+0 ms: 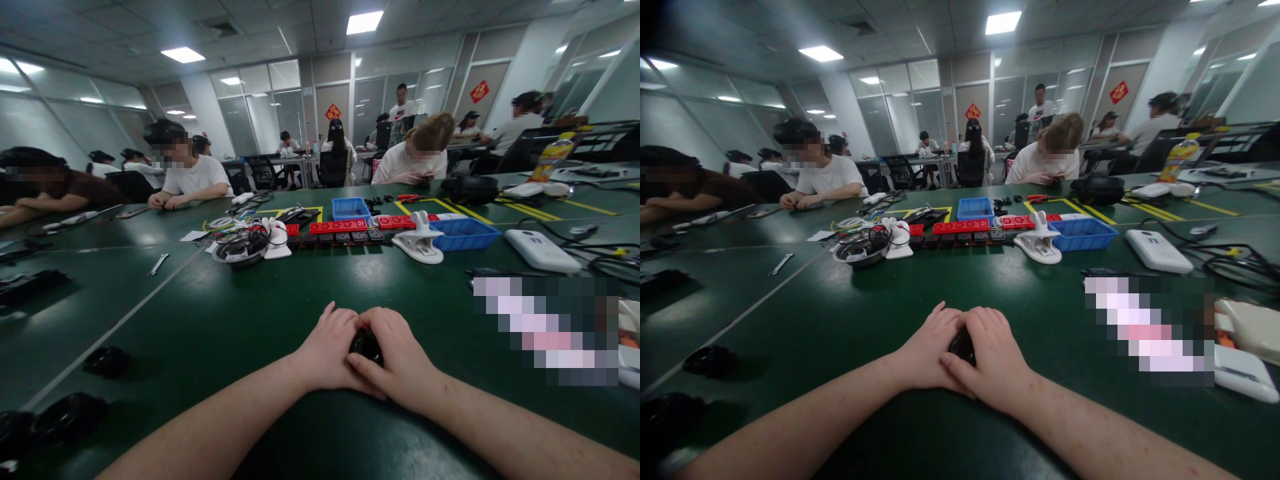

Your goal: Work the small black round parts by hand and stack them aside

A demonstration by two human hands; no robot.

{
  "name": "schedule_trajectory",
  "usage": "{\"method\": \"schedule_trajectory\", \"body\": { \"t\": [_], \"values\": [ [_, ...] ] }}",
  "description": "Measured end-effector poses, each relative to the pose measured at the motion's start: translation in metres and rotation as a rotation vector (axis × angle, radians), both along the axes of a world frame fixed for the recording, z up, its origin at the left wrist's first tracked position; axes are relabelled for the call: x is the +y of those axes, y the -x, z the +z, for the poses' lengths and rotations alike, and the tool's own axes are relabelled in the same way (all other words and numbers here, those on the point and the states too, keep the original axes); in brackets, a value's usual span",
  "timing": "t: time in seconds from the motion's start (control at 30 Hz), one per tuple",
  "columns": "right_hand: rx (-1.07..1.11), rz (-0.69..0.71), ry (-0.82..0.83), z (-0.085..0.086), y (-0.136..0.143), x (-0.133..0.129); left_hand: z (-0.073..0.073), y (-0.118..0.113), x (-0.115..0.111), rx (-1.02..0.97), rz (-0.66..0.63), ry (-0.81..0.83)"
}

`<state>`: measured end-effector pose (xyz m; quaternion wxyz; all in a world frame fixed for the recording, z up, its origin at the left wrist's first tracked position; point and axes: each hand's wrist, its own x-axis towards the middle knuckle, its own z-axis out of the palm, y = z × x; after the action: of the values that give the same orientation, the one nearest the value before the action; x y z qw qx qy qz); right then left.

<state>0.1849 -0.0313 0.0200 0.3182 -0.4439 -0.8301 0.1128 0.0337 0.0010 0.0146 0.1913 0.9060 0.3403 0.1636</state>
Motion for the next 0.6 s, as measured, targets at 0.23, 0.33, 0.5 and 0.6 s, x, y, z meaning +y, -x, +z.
{"method": "schedule_trajectory", "body": {
  "t": [0.23,0.33,0.5,0.6],
  "values": [
    [-0.046,-0.072,0.086,-0.0003,0.0020,-0.0003,-0.0007,-0.0014,-0.0004,0.016,0.038,0.004],
    [-0.052,-0.046,0.059,0.0006,0.0013,0.0007,-0.0017,-0.0007,0.0007,0.003,0.023,0.002],
    [0.020,0.058,-0.024,0.0034,-0.0009,-0.0009,-0.0025,0.0012,0.0045,-0.052,-0.004,0.020],
    [0.076,0.183,-0.067,0.0056,-0.0009,-0.0039,-0.0023,0.0023,0.0077,-0.066,-0.062,0.048]
  ]
}}
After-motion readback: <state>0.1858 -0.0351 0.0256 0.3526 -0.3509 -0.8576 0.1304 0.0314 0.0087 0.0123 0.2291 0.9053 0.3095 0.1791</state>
